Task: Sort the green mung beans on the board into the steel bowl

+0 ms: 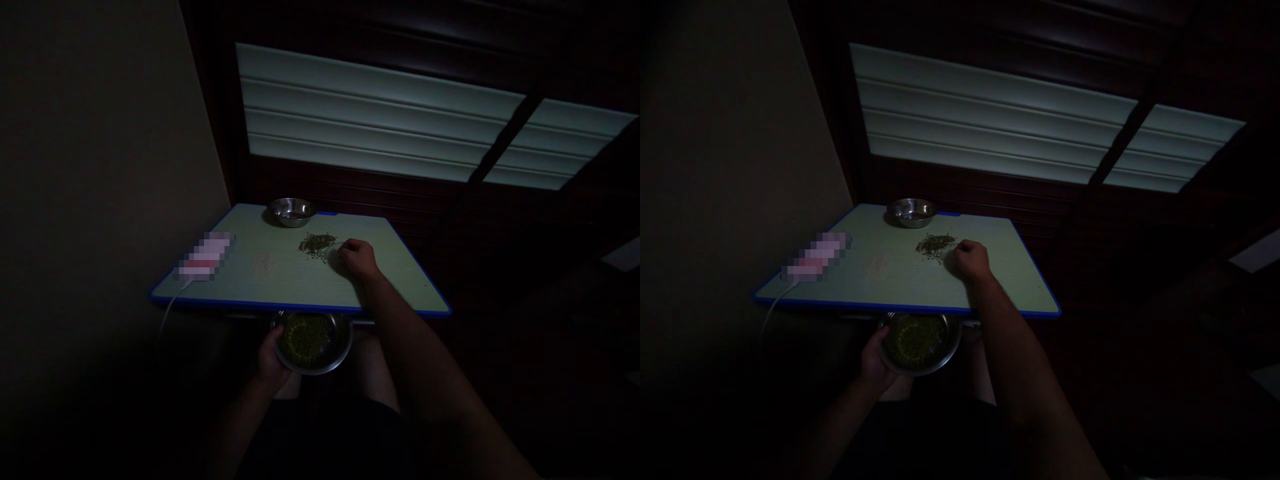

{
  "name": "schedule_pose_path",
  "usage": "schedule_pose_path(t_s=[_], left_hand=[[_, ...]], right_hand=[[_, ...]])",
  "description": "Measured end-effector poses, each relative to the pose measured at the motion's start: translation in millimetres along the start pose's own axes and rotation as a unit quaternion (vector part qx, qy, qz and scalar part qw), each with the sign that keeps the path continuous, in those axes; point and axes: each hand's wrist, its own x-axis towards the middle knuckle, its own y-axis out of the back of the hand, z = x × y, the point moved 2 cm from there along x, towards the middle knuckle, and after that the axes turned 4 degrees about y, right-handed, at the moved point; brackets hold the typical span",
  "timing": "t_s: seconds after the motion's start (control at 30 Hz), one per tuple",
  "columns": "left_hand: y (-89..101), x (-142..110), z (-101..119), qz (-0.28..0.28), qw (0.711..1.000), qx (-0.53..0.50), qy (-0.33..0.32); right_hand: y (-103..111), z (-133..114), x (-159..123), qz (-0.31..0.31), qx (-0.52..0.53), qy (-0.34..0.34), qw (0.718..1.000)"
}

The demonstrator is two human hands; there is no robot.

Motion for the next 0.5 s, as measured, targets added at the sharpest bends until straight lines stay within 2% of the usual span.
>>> schedule_pose_path(t_s=[0.2, 0.5], left_hand=[[-0.1, 0.3, -0.1, 0.008, 1.000, -0.003, 0.003], [-2.2, -1.3, 0.8, 0.012, 1.000, 0.005, 0.009]], right_hand=[[1.1, 0.1, -0.3, 0.018, -0.004, -0.003, 1.000], [0.2, 0.6, -0.5, 0.008, -0.004, -0.007, 1.000]])
